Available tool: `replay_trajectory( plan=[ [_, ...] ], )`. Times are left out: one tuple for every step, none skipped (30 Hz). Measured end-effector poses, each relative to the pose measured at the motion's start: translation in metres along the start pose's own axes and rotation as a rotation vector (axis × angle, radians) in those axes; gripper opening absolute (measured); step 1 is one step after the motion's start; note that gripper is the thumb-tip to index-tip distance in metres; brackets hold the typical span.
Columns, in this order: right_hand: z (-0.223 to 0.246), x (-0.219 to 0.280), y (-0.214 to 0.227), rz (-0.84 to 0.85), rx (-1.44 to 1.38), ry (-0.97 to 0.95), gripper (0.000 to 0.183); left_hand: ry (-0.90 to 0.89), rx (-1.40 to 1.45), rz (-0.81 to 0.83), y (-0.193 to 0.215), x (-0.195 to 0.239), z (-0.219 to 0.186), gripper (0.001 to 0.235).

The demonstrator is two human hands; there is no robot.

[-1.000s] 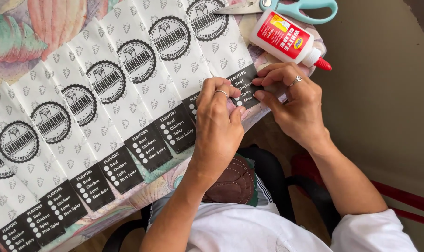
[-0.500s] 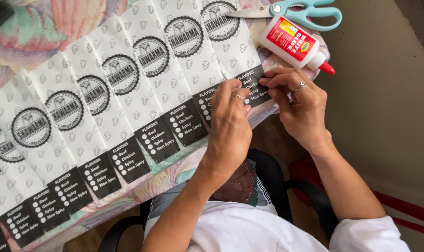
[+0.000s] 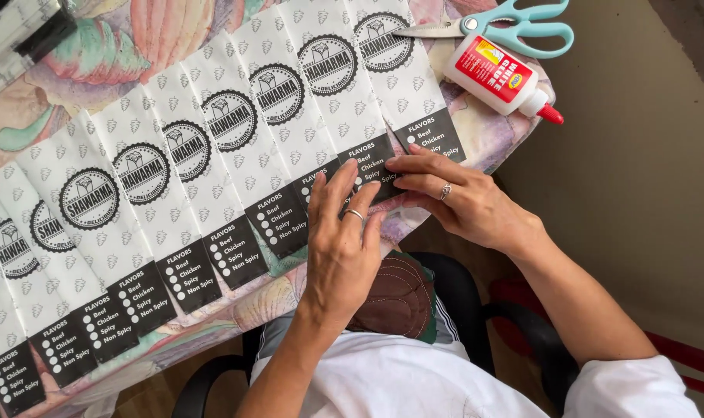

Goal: The person arranges several printed paper strips on a table, then applies glue from a bottle along the edge of one strip and presses it down to adhere it to the surface.

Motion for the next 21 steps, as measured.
replay_trajectory(
  plan=[
    [0.000,0.000,0.001,0.000,0.002,0.000,0.012,0.000,0.002,0.000,-0.001,0.001,0.001,0.026],
    [0.000,-0.001,0.002,0.005,0.010,0.007,0.011,0.012,0.013,0.002,-0.002,0.002,0.002,0.024],
    [0.001,-0.001,0.002,0.011,0.014,0.015,0.010,0.027,0.020,0.002,-0.002,0.004,0.004,0.022],
    [0.000,-0.001,0.003,0.014,0.011,0.015,0.010,0.030,0.018,0.001,-0.003,0.007,0.007,0.022],
    [0.000,0.000,0.004,0.012,0.013,0.012,0.010,0.013,0.026,-0.005,-0.004,0.009,0.008,0.019],
    [-0.001,0.001,0.005,0.010,0.015,0.010,0.009,-0.004,0.034,-0.012,-0.006,0.011,0.010,0.016],
    [-0.001,0.001,0.005,0.011,0.014,0.008,0.009,-0.002,0.033,-0.011,-0.005,0.011,0.010,0.016],
    [-0.001,0.001,0.006,0.007,0.015,0.024,0.007,-0.014,0.042,-0.023,-0.004,0.010,0.009,0.011],
    [-0.001,0.000,0.006,0.001,0.017,0.040,0.004,-0.027,0.052,-0.036,-0.004,0.009,0.008,0.006],
    [-0.001,0.001,0.006,0.003,0.017,0.038,0.004,-0.026,0.052,-0.035,-0.004,0.009,0.008,0.006],
    [-0.002,0.001,0.007,-0.006,0.012,0.029,0.003,-0.037,0.044,-0.035,-0.004,0.008,0.008,0.005],
    [-0.002,0.002,0.007,-0.015,0.008,0.019,0.003,-0.048,0.036,-0.035,-0.004,0.008,0.008,0.005],
    [-0.004,0.003,0.006,-0.014,0.007,0.017,0.003,-0.045,0.036,-0.033,-0.005,0.009,0.008,0.005],
    [-0.006,0.004,0.005,-0.024,0.012,0.009,0.002,-0.052,0.025,-0.033,-0.006,0.010,0.008,0.006],
    [-0.008,0.005,0.004,-0.033,0.017,0.001,0.002,-0.059,0.013,-0.032,-0.008,0.011,0.008,0.008],
    [-0.009,0.007,0.002,-0.032,0.016,-0.001,0.002,-0.057,0.012,-0.031,-0.010,0.012,0.009,0.008],
    [-0.012,0.009,0.001,-0.043,0.011,-0.023,0.003,-0.073,-0.025,-0.027,-0.011,0.013,0.009,0.010],
    [-0.014,0.011,0.000,-0.055,0.007,-0.045,0.004,-0.090,-0.063,-0.024,-0.013,0.014,0.010,0.012],
    [-0.013,0.011,-0.001,-0.053,0.006,-0.048,0.004,-0.088,-0.063,-0.022,-0.014,0.013,0.010,0.012],
    [-0.014,0.011,-0.001,-0.052,0.005,-0.063,0.005,-0.075,-0.064,-0.001,-0.015,0.012,0.011,0.011],
    [-0.014,0.011,-0.002,-0.052,0.004,-0.078,0.007,-0.064,-0.064,0.018,-0.016,0.010,0.011,0.011]
  ],
)
Point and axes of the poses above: each hand's wrist, its own x-axis away from the middle knuckle, its own y-axis out of the back of the hand, z = x × y, the point moved 4 cm from there along -x, towards the middle knuckle, and after that the axes turned 15 degrees about -z, right-handed, at the moved point
